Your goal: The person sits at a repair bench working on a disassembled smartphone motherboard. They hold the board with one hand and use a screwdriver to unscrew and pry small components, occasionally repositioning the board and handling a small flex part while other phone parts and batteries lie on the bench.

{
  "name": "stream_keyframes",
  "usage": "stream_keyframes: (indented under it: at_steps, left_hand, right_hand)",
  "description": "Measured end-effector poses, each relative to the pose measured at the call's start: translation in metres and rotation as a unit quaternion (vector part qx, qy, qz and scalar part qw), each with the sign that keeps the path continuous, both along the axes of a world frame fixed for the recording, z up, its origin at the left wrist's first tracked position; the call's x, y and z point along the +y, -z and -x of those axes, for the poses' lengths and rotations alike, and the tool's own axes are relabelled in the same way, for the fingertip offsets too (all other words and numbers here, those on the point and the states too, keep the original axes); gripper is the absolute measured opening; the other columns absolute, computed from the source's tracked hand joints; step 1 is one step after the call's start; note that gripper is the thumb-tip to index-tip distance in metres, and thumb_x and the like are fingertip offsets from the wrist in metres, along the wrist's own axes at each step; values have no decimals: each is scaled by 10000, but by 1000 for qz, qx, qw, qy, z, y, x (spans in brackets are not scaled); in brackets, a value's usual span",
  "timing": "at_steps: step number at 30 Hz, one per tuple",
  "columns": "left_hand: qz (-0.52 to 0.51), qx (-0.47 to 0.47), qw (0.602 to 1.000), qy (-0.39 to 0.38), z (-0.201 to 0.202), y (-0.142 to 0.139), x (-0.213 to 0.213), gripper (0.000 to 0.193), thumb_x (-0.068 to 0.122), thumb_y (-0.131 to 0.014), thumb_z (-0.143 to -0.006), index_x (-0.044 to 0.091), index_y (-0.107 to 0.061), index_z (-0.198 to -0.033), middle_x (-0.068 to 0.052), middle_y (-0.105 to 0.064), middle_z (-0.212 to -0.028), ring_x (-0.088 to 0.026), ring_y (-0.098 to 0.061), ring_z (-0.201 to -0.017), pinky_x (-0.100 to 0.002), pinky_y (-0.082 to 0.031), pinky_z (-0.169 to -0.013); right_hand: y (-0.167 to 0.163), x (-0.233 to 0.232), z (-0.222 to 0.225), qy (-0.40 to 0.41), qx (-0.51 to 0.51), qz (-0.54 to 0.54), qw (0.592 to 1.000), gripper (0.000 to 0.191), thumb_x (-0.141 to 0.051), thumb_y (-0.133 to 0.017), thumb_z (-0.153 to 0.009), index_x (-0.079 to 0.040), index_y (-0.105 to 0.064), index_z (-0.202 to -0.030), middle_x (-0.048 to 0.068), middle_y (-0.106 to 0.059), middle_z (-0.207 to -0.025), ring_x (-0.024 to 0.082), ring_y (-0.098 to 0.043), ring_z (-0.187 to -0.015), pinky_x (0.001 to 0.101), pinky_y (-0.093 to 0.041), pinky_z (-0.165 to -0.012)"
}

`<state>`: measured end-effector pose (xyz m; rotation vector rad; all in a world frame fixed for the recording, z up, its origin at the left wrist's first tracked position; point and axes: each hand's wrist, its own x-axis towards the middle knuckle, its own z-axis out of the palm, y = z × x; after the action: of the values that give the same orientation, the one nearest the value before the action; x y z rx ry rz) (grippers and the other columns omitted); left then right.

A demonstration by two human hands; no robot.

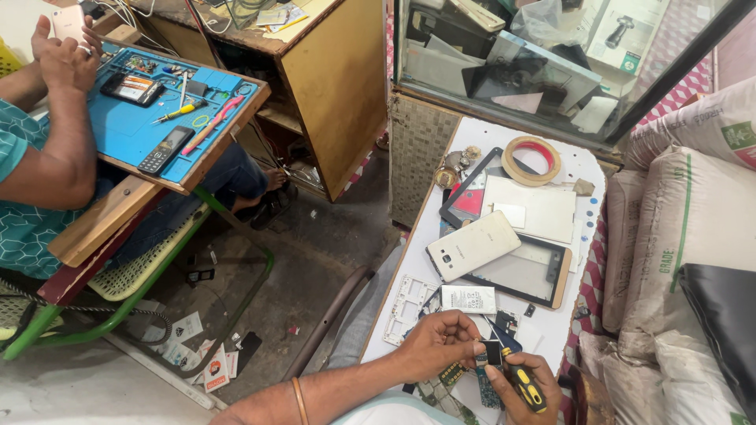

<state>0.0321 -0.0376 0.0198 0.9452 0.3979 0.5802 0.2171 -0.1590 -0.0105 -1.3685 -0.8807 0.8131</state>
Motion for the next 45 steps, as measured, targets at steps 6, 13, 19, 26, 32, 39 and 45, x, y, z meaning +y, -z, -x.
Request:
stream_keyframes:
  at_steps: [6, 13, 19, 26, 32, 39, 45]
  left_hand:
    - [6, 34, 998, 43, 1, 1, -3, 211, 85, -701, -1014, -56, -625, -1150, -84, -706, -956, -101, -699, -853, -241, -622, -790]
    - [-13, 37, 998, 50, 1, 6, -2, 206, 131, -677, -1041, -51, -640, -1130, -87, -698, -957, -107, -696, -835, -242, -608, -766]
    - [-7, 26, 999, 41, 2, 10, -2, 194, 131, -676, -1044, -44, -629, -1110, -87, -699, -946, -106, -708, -858, -245, -621, -787]
    - [1, 24, 999, 38, 1, 9, -2, 210, 135, -689, -1034, -38, -638, -1141, -76, -700, -934, -101, -697, -837, -240, -613, -767]
    - [-23, 34, 999, 21, 2, 5, 0, 227, 176, -669, -1056, -37, -650, -1134, -81, -698, -900, -104, -690, -798, -237, -602, -720]
    - [-15, 28, 999, 24, 3, 5, 0, 237, 185, -656, -1062, -41, -651, -1132, -76, -701, -926, -102, -694, -823, -244, -610, -739]
    - [-23, 20, 999, 21, 2, 5, -2, 236, 183, -672, -1061, -40, -655, -1135, -82, -704, -920, -103, -691, -813, -241, -602, -737]
  right_hand:
    - [1, -1, -3, 7, -17, 12, 1000, 333, 66, -776, -786, 43, -608, -1072, 145, -718, -803, 102, -667, -722, 227, -524, -646]
    - [1, -1, -2, 10, -28, 13, 999, 331, 63, -778, -783, 44, -610, -1068, 141, -712, -796, 103, -669, -717, 229, -523, -637]
    - [3, 1, 3, 17, 32, 3, 999, 332, 81, -765, -790, 49, -607, -1079, 141, -715, -850, 108, -679, -783, 238, -546, -699]
    - [6, 0, -2, 8, -19, 0, 1000, 337, 71, -780, -794, 32, -621, -1088, 135, -714, -843, 99, -664, -766, 231, -532, -689]
    - [8, -1, -2, 8, -35, 5, 999, 319, 61, -778, -790, 23, -622, -1065, 122, -724, -845, 89, -676, -770, 223, -543, -673]
    - [3, -1, 0, 6, -59, 12, 998, 311, 49, -786, -789, 21, -630, -1056, 128, -730, -831, 96, -687, -759, 222, -547, -662]
    - [-3, 2, 2, -2, -58, -6, 998, 323, 43, -783, -787, 21, -620, -1065, 127, -738, -832, 96, -693, -767, 222, -553, -669]
